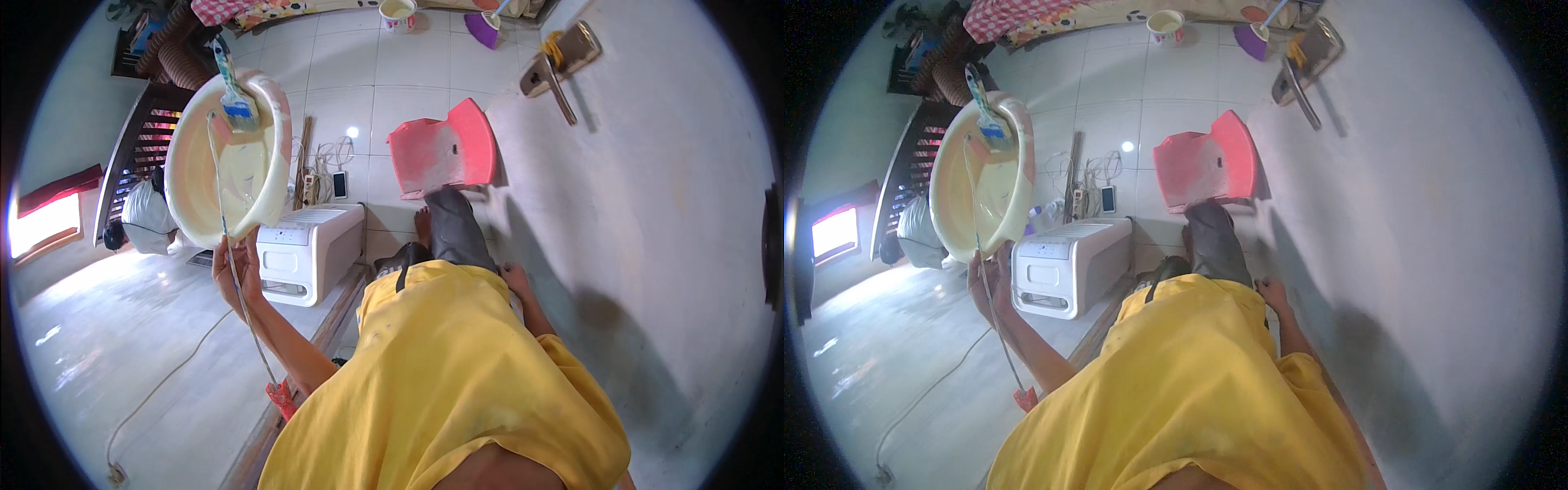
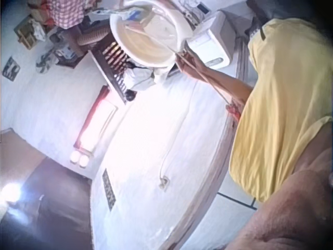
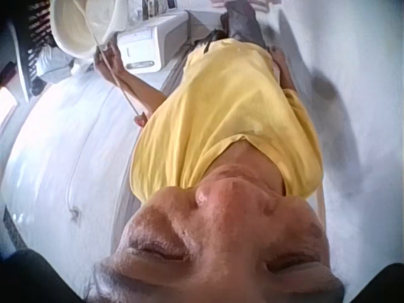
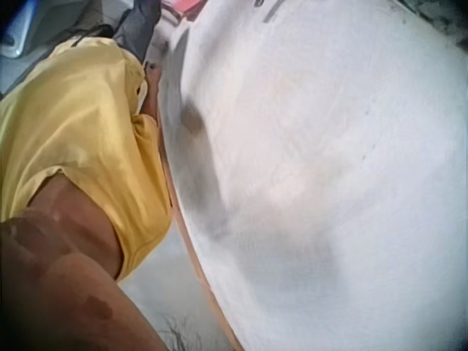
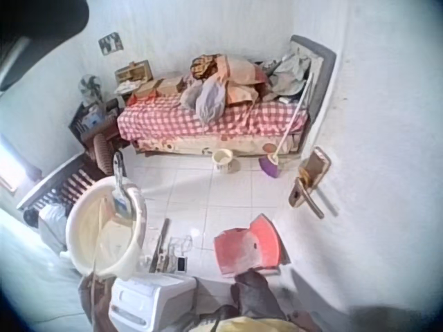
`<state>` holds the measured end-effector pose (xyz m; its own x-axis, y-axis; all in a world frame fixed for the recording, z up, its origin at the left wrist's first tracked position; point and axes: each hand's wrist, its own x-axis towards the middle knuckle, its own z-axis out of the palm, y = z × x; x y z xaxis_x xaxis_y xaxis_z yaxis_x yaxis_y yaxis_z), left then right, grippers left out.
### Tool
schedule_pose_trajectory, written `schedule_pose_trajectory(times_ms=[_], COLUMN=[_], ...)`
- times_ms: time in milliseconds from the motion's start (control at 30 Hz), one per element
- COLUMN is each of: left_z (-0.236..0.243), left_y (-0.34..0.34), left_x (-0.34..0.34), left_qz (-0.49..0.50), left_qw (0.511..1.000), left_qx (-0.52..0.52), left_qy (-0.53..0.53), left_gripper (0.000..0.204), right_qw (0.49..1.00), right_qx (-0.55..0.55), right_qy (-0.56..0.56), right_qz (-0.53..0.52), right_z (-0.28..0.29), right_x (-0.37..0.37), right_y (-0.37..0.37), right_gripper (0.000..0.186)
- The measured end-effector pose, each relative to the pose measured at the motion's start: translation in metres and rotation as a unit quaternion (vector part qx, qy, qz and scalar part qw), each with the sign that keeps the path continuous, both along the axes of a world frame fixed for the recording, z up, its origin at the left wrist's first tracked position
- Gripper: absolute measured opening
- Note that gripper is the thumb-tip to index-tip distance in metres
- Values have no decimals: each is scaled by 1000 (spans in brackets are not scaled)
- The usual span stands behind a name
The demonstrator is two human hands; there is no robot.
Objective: The person sits on the floor and pours paint from a smaller bucket into a larger pink basin. They then use a paint roller to mix the contents of the basin.
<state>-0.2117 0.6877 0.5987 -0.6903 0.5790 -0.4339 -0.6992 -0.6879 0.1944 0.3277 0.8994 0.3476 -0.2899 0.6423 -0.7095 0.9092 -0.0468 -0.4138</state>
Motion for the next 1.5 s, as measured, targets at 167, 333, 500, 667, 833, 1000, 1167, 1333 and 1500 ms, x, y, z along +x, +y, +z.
schedule_pose_trajectory(times_ms=[167, 333, 500, 667, 833, 1000, 1167, 1333, 1500], left_z=[-21, -36, -51, -84, -145, -187, -237, -336, -442], left_y=[-17, -28, -20, 8, 32, 98, 172, 244, 323], left_x=[-6, -18, -33, -88, -164, -237, -335, -407, -446], left_qz=[-38, -8, -3, -16, -48, -77, -165, -291, -364], left_qw=[996, 997, 998, 971, 973, 972, 944, 903, 880], left_qx=[72, 43, -58, -219, -217, -223, -284, -292, -273], left_qy=[-22, 64, 15, 95, 60, 16, 29, 120, 135], left_gripper=[43, 35, 28, 28, 45, 50, 54, 64, 54], right_qw=[999, 987, 996, 994, 995, 991, 985, 990, 964], right_qx=[-32, -33, -70, 2, 54, 87, 166, 128, 240], right_qy=[1, -23, -17, -56, 83, 101, 43, -45, -62], right_qz=[22, 154, 53, 95, 25, 17, 10, -28, -92], right_z=[-71, -76, -88, -107, -65, -4, -47, -162, -299], right_x=[35, -42, -104, -182, -286, -401, -458, -481, -482], right_y=[-20, 10, 45, 27, 70, 202, 290, 349, 433], right_gripper=[47, 47, 59, 43, 24, 15, 25, 32, 33])
